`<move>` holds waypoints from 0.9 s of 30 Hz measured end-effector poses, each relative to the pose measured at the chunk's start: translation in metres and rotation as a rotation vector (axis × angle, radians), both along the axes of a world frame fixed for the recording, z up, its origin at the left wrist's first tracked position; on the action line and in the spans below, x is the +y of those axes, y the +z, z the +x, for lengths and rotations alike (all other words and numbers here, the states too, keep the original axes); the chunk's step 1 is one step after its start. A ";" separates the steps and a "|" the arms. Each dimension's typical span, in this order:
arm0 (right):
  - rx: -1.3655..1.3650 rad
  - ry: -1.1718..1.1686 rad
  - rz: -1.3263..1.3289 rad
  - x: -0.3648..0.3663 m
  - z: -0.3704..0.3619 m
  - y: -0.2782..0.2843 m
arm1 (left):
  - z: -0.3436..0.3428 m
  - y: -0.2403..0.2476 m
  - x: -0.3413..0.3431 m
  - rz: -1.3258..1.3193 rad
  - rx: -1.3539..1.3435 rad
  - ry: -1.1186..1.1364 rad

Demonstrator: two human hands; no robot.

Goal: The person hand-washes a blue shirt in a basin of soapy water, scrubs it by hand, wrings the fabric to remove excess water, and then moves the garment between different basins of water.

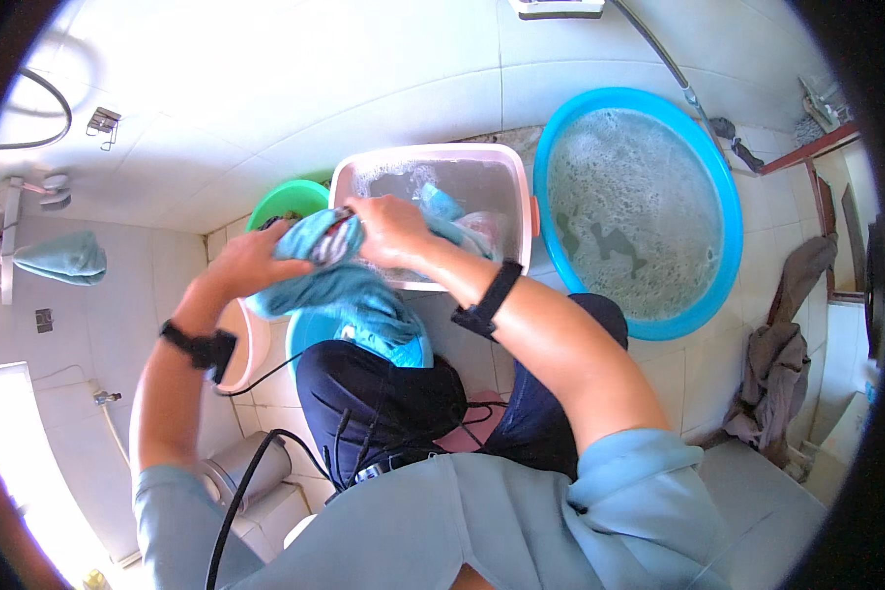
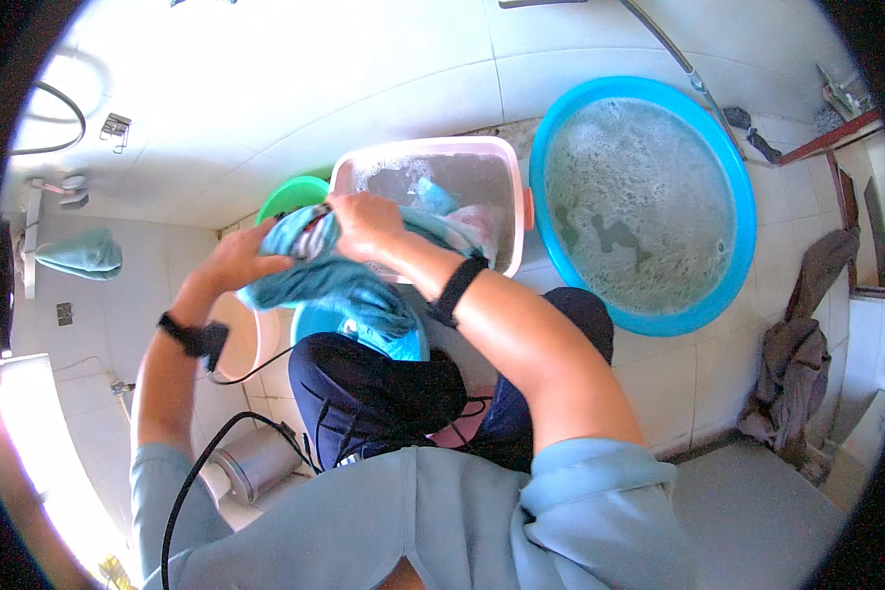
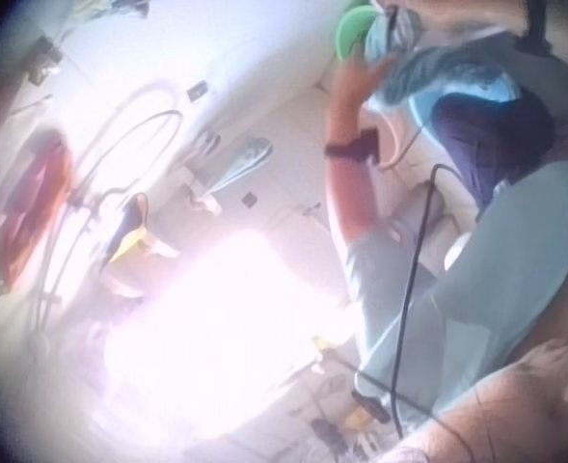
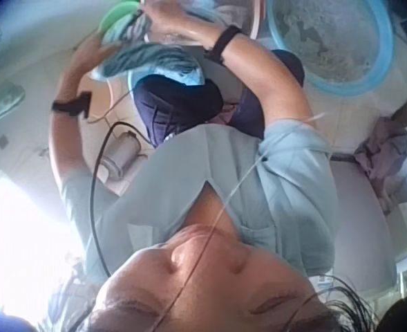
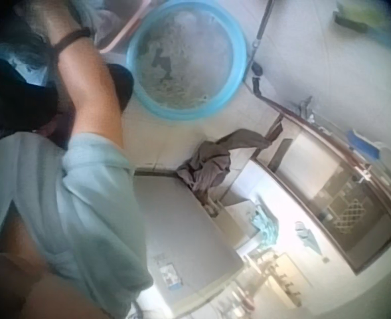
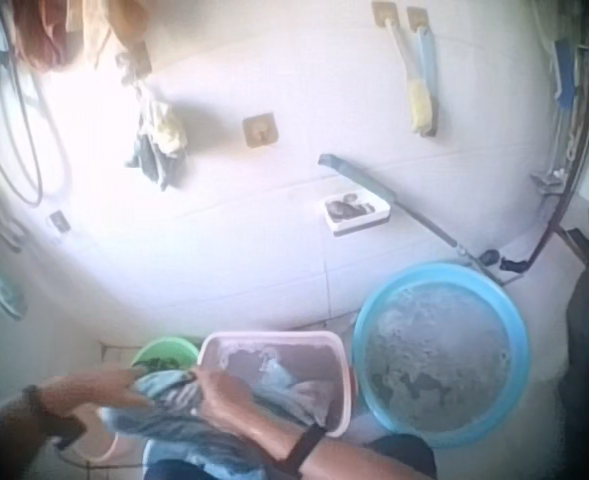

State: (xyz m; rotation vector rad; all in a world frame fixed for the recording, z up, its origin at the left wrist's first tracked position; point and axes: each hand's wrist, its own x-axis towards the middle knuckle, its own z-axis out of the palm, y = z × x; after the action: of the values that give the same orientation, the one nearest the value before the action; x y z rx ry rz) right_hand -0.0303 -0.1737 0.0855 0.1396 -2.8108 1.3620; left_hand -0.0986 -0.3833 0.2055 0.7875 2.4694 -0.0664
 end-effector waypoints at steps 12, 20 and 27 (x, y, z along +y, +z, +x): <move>0.406 0.179 0.062 -0.033 0.009 -0.006 | 0.006 -0.047 -0.054 0.309 -0.817 0.685; 0.742 0.458 0.233 -0.007 0.042 -0.015 | 0.005 -0.133 0.051 0.462 -1.179 0.652; 0.809 0.583 0.368 -0.004 0.068 0.002 | 0.061 -0.141 0.098 0.808 -1.522 0.661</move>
State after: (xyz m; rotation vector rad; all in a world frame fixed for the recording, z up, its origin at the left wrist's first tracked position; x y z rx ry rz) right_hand 0.0376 -0.1780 0.0873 1.2625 -2.3077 0.5591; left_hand -0.0376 -0.2849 0.0644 0.0577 1.0529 1.2949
